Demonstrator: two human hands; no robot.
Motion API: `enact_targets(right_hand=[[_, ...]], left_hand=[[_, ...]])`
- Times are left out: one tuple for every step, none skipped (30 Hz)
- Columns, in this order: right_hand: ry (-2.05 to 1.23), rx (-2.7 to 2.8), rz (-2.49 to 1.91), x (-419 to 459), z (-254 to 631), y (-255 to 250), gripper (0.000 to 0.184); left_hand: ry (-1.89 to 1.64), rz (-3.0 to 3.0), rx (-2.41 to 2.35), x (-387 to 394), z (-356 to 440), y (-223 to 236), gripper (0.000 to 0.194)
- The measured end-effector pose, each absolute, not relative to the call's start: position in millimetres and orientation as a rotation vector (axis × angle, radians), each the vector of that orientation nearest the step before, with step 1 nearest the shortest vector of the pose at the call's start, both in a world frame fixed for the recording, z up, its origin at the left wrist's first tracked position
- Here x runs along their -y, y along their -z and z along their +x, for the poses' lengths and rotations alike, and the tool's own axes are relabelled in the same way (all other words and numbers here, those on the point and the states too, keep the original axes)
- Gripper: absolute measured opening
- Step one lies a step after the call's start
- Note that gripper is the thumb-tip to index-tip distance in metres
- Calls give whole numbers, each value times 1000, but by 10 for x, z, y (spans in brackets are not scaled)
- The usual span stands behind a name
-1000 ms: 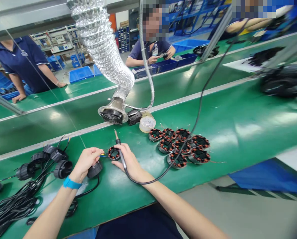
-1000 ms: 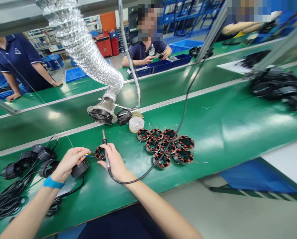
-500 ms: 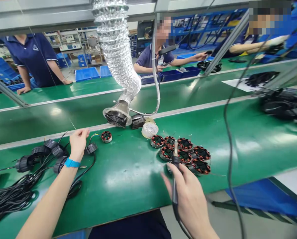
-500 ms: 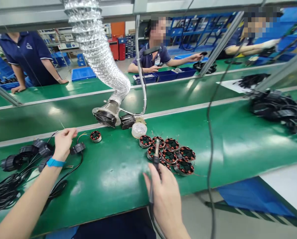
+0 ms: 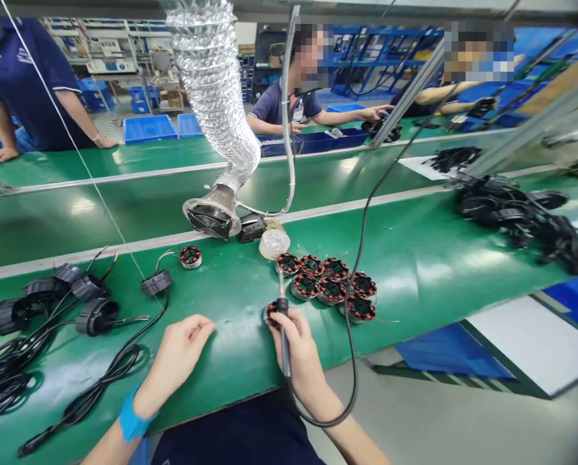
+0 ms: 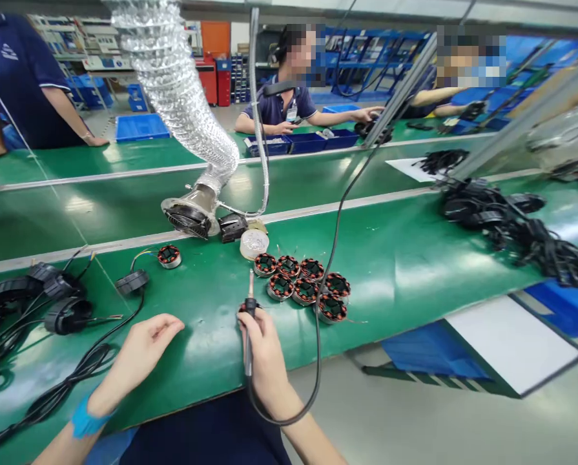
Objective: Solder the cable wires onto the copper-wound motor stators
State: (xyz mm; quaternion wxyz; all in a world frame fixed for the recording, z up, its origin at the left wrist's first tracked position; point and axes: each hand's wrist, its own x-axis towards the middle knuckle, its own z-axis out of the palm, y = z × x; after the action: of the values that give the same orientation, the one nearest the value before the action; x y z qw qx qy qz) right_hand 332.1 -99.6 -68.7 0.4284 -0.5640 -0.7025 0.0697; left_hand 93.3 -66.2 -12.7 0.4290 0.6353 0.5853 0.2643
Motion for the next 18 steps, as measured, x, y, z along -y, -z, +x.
enact_targets(right_hand=[[-250, 1779, -1342, 958, 3207, 674, 40], [-322, 1813, -1275, 917, 3102, 663, 41], [-388, 1852, -1203, 875, 3009, 653, 42], [-454, 1897, -1124, 834, 2930, 644, 43], [-517, 1947, -1040, 796, 2867, 636, 44], [-561, 1988, -963, 763, 2818, 630, 45], [-576, 2009, -907, 738, 2778, 627, 45], [-565, 2005, -885, 722, 2746, 626, 46], [-531, 1972, -905, 715, 2716, 628, 45], [-492, 1920, -961, 715, 2687, 633, 44], [-458, 1858, -1039, 721, 2656, 639, 44], [-444, 1805, -1119, 728, 2622, 645, 47], [-449, 1769, -1184, 733, 2589, 650, 53], [-463, 1749, -1229, 733, 2558, 652, 60], [-481, 1737, -1255, 727, 2533, 649, 63], [-503, 1730, -1264, 715, 2518, 640, 64], [-535, 1726, -1255, 696, 2516, 624, 61], [-585, 1738, -1226, 673, 2529, 601, 57]], left_hand=[[-658, 1591, -1452, 628, 957, 155, 36], [-665, 1587, -1448, 591, 971, 177, 37], [-677, 1576, -1453, 554, 975, 195, 37], [-693, 1560, -1468, 518, 968, 210, 36], [-714, 1540, -1488, 486, 953, 223, 36], [-739, 1517, -1509, 459, 929, 233, 37], [-768, 1492, -1527, 437, 899, 239, 38], [-796, 1468, -1529, 422, 867, 242, 37], [-818, 1447, -1513, 415, 834, 241, 36], [-833, 1427, -1488, 415, 805, 235, 34], [-839, 1410, -1463, 422, 782, 225, 34], [-837, 1401, -1444, 437, 765, 211, 34], [-829, 1403, -1431, 459, 756, 196, 34], [-812, 1414, -1426, 485, 754, 180, 34], [-788, 1433, -1423, 515, 757, 166, 35], [-754, 1462, -1413, 544, 762, 154, 36], [-714, 1494, -1397, 570, 769, 147, 37], [-678, 1516, -1387, 590, 774, 146, 38]])
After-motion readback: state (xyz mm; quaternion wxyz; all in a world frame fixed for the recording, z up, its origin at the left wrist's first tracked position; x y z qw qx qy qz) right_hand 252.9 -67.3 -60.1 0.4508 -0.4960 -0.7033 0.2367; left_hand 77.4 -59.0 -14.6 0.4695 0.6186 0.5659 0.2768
